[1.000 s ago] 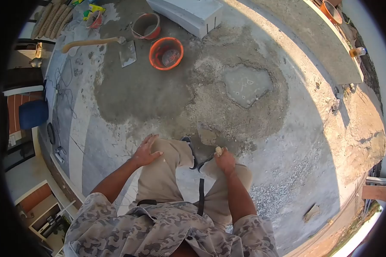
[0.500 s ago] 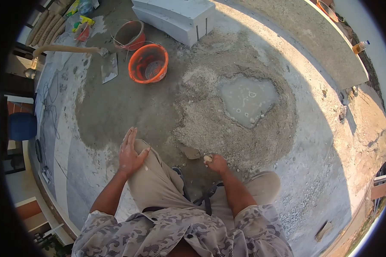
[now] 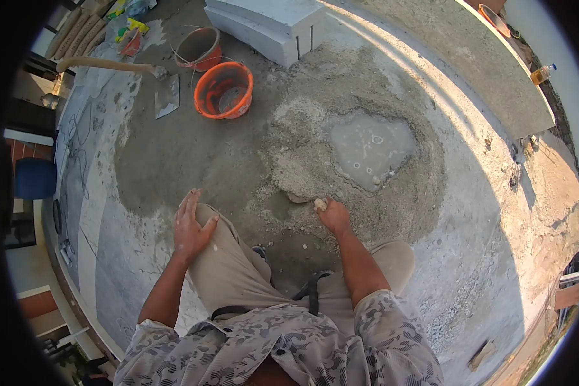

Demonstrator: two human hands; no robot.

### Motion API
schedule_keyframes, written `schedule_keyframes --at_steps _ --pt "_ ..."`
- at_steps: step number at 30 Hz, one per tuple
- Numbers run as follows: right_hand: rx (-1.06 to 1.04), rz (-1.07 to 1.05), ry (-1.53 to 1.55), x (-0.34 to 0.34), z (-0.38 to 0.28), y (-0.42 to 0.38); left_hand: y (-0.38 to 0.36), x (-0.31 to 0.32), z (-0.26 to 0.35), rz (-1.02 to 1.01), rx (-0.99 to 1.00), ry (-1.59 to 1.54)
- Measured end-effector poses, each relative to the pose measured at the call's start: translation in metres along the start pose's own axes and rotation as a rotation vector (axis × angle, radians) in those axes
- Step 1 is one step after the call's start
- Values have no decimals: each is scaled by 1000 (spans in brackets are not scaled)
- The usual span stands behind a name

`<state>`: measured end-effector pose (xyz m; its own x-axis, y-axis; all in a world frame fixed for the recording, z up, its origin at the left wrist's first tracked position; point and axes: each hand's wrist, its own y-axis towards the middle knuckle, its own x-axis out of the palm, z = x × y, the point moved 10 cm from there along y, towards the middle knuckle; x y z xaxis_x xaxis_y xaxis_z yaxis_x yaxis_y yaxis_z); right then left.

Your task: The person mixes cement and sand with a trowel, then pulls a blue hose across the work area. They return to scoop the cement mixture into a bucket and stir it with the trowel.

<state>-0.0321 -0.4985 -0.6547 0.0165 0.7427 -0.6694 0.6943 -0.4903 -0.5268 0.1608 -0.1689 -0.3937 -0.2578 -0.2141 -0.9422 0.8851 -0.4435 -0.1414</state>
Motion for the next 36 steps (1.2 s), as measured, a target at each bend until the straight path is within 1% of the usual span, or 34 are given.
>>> schedule_keyframes --at_steps 2,8,11,14,17,18,19,21,23,26,28,30,32,33,35,36 --pt "-11 63 1 -12 -10 9 -2 -4 3 7 -3 13" --pt "-94 63 33 -43 -26 40 -6 -4 -1 12 3 27" --pt "-104 115 93 -59 -25 65 -6 -4 2 -3 -6 34" --pt "-96 176 122 -98 -40 84 -6 -3 2 7 6 43" --pt "-95 189 306 -104 -37 106 -6 -4 4 5 13 30" --pt "-164 196 250 -103 -51 97 -5 -4 4 6 10 38" --pt "-232 205 192 -94 -68 80 -3 -3 4 8 9 43" --pt "-244 65 67 -32 -85 47 1 -2 6 1 12 40" --pt "-208 -69 65 43 -90 5 4 -1 10 -14 23 29" --pt "-151 -168 84 92 -83 -6 7 6 11 -38 35 53" --pt "-99 -15 168 63 -73 27 6 8 9 -47 38 56" --pt "-122 168 165 25 -60 75 5 9 8 -46 40 53" --pt "-102 184 222 -13 -52 111 3 8 5 -45 39 47" --pt "-83 204 349 -22 -48 120 2 6 3 -35 36 43" --pt "-31 247 598 -30 -31 126 1 5 -1 -27 35 29" --pt "-47 264 583 -31 -30 113 0 6 -3 -28 24 37"
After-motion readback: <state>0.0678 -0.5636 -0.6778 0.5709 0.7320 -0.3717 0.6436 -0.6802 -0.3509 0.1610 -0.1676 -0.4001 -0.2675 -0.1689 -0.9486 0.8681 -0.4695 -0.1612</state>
